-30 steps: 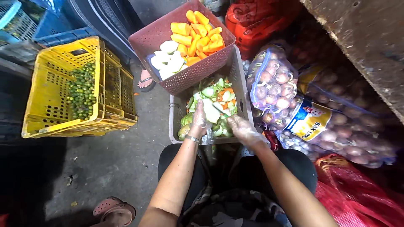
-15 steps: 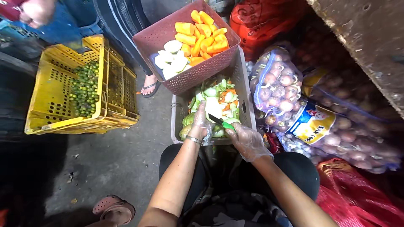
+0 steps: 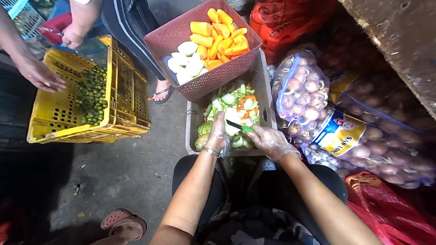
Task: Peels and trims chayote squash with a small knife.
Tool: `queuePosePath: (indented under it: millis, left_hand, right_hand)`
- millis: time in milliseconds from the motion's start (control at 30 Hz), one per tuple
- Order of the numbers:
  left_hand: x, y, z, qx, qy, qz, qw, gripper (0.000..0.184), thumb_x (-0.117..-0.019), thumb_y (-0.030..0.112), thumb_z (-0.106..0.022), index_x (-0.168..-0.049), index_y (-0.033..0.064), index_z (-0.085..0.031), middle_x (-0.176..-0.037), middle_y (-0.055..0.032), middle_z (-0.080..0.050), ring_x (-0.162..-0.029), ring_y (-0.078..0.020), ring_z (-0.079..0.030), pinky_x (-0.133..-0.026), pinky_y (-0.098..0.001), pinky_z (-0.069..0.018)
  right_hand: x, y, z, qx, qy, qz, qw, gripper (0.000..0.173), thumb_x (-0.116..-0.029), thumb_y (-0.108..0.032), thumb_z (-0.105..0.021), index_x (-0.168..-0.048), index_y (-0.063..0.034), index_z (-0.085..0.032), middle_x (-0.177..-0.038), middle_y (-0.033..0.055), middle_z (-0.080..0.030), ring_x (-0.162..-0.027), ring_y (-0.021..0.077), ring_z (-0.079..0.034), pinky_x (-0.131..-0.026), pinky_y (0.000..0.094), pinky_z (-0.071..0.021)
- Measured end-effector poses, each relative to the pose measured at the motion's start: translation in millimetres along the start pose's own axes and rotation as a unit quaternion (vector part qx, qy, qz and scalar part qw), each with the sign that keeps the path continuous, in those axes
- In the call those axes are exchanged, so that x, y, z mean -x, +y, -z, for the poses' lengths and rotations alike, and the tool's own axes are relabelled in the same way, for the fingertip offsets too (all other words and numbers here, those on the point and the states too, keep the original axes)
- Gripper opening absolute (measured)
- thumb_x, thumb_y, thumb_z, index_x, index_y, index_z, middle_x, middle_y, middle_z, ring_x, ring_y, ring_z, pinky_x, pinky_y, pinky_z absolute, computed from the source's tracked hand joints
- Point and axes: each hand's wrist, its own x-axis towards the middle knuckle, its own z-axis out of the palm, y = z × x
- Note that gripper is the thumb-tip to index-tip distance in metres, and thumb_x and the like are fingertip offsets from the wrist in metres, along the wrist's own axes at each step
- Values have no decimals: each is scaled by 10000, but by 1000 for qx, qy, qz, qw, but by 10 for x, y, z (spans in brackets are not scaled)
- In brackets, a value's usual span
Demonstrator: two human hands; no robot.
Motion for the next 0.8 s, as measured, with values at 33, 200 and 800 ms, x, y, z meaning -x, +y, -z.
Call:
queuePosePath:
  millis: [33,200,800]
  left_hand:
    - [-2,21,6,12,3,-1,1000,538,-1079,538,-333,-1361,129,-541,-1216,-106,-625,-1037,-214,-612,-845,-423,-527]
    - [-42,2,23,12,5,9,1000,568,-1075,560,-325,-1413,139,-503,-1299,-121,-596,-1118,-245,-592,-897,-466,-516]
    - [-155,-101,28,13,5,31,999,531,-1069,534,-373,-1315,107,-570,-1127,-123,-646,-956,-232,-632,-792,-432,-542]
  right_hand:
    - [4,18,-6,2,-2,15,1000,494,-1098,-458,-411,-1191,-36,-651,-957,217,-709,-954,416,-707,-811,615,-537]
    - [-4,68,-95,17,22,19,999,513,-1091,-479,-412,-1171,-37,-660,-935,214,-711,-918,417,-713,-772,610,-543]
    - [-431,47,-79,-42,-4,-126,991,506,-1095,-497,-404,-1270,-84,-638,-1085,238,-710,-1056,448,-683,-870,666,-520]
